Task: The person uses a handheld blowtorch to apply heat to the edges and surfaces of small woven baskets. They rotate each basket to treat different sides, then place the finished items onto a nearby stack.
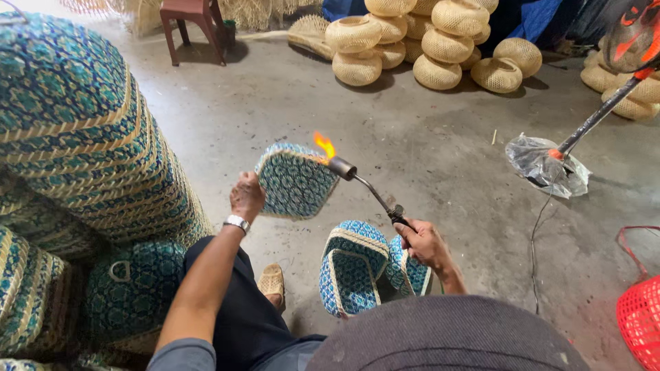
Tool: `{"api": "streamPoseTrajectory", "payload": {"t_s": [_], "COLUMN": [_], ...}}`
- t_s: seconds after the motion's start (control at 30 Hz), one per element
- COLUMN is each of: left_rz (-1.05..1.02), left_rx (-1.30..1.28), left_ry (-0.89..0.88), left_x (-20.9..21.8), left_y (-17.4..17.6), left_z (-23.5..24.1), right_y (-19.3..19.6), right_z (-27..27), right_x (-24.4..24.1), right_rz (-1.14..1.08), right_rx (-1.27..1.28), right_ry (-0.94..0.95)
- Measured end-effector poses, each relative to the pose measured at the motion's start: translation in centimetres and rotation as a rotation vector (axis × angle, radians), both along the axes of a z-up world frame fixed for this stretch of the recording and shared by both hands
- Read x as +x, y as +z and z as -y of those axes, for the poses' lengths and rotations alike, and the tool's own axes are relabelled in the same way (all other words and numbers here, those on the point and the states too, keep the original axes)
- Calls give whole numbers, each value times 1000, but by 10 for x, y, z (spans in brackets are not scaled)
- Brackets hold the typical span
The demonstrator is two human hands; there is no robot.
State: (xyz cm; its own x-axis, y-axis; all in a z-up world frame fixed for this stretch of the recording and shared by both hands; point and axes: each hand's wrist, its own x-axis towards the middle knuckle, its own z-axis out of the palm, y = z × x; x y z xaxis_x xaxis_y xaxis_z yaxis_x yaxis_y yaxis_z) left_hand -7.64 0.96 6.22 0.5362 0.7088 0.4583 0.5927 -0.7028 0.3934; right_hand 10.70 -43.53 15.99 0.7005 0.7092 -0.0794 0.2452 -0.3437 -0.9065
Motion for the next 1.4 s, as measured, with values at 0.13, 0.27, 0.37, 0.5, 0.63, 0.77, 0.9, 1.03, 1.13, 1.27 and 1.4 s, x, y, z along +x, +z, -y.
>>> {"api": "streamPoseTrajectory", "payload": {"t_s": [0.13, 0.27, 0.37, 0.5, 0.63, 0.77, 0.9, 1.03, 1.13, 1.27, 1.4], "left_rz": [-46, -63, -65, -26, -44, -37, -14, -16, 78, 124, 153], "left_rx": [0, 12, 7, -25, -52, -152, -229, -333, -375, -402, -409], "left_ry": [-36, -9, -4, -22, -48, -99, -111, -75, -92, -84, -83], "left_x": [-10, -10, -12, -10, 6, 27, 27, 25, 25, 33, 31], "left_y": [17, 29, 24, 14, -7, -23, -24, -20, -22, -27, -31], "left_z": [-8, -11, -12, -14, 2, 29, 41, 53, 70, 93, 94], "right_y": [10, 15, 7, 1, -4, -4, -9, -25, -30, -34, -46], "right_z": [4, 8, 10, -1, -17, -40, -40, -34, -42, -59, -65], "right_x": [-5, -7, -7, -2, -15, -34, -45, -53, -58, -66, -61], "right_rz": [-15, -105, -112, -86, 109, 14, 323, 534, 434, 340, 482], "right_rx": [-73, -20, -49, -117, 56, 18, -129, -182, -152, -89, -193], "right_ry": [-17, 9, -32, -82, 76, 118, -6, -103, -93, -21, -43]}}
